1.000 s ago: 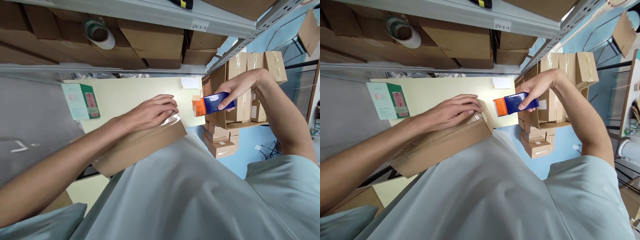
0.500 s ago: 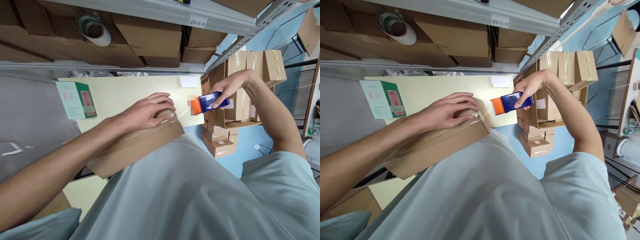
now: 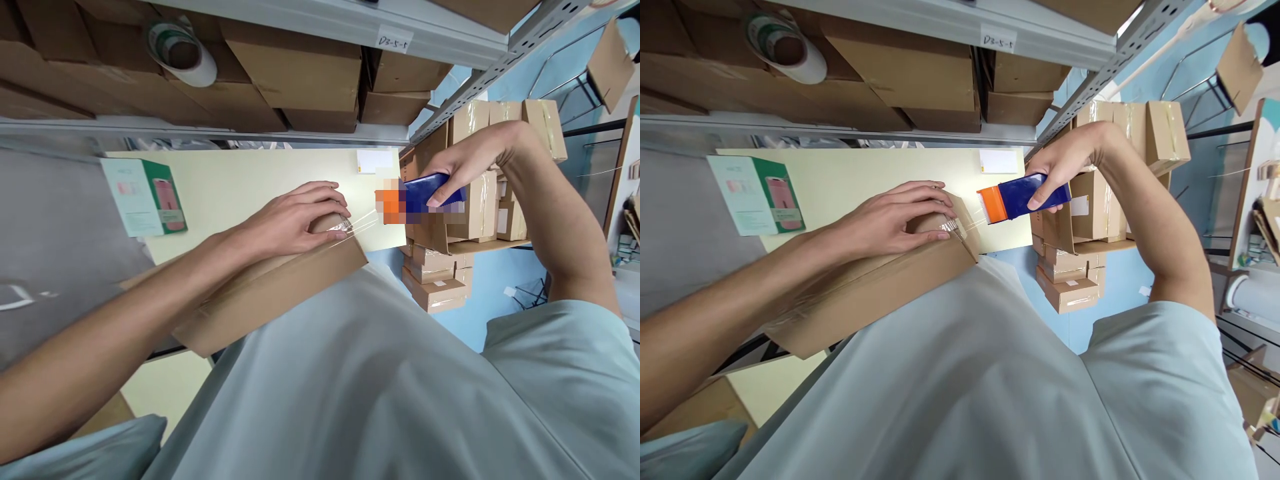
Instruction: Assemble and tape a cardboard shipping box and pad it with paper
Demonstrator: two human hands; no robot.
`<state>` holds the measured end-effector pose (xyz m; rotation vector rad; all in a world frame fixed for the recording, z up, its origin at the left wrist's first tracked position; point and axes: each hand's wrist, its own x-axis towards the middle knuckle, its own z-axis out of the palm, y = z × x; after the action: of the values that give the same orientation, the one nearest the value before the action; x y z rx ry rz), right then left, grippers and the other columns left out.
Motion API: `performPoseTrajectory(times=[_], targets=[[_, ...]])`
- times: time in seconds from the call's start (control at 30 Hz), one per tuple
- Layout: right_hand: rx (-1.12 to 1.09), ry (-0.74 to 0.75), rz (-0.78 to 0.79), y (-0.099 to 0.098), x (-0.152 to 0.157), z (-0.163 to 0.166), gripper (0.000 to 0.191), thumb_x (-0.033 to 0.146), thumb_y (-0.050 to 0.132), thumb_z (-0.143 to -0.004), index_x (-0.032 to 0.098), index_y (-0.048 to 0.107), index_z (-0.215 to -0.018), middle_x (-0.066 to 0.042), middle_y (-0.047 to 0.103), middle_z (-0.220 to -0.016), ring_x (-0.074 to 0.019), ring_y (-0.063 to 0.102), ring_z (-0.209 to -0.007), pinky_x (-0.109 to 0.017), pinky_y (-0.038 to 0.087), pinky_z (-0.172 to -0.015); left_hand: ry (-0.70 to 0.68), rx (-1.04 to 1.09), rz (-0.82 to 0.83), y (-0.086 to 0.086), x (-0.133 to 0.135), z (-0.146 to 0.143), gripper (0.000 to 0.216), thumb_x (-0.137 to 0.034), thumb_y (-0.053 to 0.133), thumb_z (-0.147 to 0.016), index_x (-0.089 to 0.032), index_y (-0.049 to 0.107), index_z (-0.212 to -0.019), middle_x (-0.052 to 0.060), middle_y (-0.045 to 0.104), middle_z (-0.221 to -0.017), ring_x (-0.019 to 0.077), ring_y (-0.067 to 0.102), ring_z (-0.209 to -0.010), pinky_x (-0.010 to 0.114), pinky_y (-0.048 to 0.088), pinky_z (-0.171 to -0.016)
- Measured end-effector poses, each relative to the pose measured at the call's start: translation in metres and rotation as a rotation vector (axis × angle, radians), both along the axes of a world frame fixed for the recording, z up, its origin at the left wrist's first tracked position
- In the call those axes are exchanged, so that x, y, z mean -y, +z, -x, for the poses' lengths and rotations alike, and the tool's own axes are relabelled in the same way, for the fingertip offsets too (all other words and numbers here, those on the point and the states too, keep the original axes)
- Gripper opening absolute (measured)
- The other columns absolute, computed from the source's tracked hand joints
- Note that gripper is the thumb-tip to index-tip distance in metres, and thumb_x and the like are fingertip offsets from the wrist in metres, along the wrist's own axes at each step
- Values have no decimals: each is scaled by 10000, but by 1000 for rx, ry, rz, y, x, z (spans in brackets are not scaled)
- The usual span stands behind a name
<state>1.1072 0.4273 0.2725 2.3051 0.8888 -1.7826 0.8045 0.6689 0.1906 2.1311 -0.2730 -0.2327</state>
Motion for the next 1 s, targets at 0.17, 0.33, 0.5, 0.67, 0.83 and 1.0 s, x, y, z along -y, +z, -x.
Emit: performPoseTrajectory(times=[0.17, 0.33, 0.5, 0.67, 0.83, 1.0], targets=[[12, -3, -22, -14, -12, 11, 704, 711, 652, -1001, 79, 651, -691, 0, 791, -991, -151, 795, -1054, -216, 561, -872, 8, 10, -20, 0, 0, 1, 471, -637, 582, -1045, -302, 773, -1316, 74, 745, -1397, 361, 552, -1505, 555, 471, -1266], [-199, 136, 55, -16, -20, 16, 626, 697, 797, -918, 81, 728, -830, -8, 788, -1022, -169, 786, -1033, -250, 574, -903, 14, -5, -84, 0, 3, 5, 462, -621, 543, -1074, -337, 746, -1377, 76, 706, -1469, 368, 517, -1532, 515, 544, -1163], [-368, 256, 111, -10, -12, 6, 662, 744, 798, -905, 84, 744, -888, -18, 774, -1006, -179, 769, -989, -263, 563, -883, -1, 41, -124, -3, 5, 7, 422, -580, 500, -1109, -367, 819, -1284, 67, 699, -1444, 363, 513, -1531, 483, 556, -1128], [-371, 320, 183, 6, -25, 23, 653, 725, 785, -916, 74, 746, -874, 4, 741, -878, -159, 757, -917, -260, 529, -861, 0, 53, -102, -5, 5, 7, 406, -547, 510, -1106, -385, 830, -1297, 64, 703, -1416, 360, 518, -1516, 490, 545, -1149], [-79, 226, -81, -20, -31, 46, 608, 723, 754, -931, 126, 745, -814, 8, 722, -827, -204, 772, -902, -342, 565, -858, 15, 26, -69, -3, 6, 5, 393, -569, 540, -1082, -395, 839, -1270, 57, 706, -1413, 372, 518, -1512, 513, 537, -1165], [58, 237, -118, -54, -28, 72, 460, 616, 869, -864, 188, 724, -776, -32, 711, -810, -325, 771, -1025, -422, 593, -896, 18, 20, -54, -2, 7, 3, 381, -541, 555, -1068, -379, 841, -1261, 66, 710, -1409, 379, 521, -1501, 534, 536, -1166]])
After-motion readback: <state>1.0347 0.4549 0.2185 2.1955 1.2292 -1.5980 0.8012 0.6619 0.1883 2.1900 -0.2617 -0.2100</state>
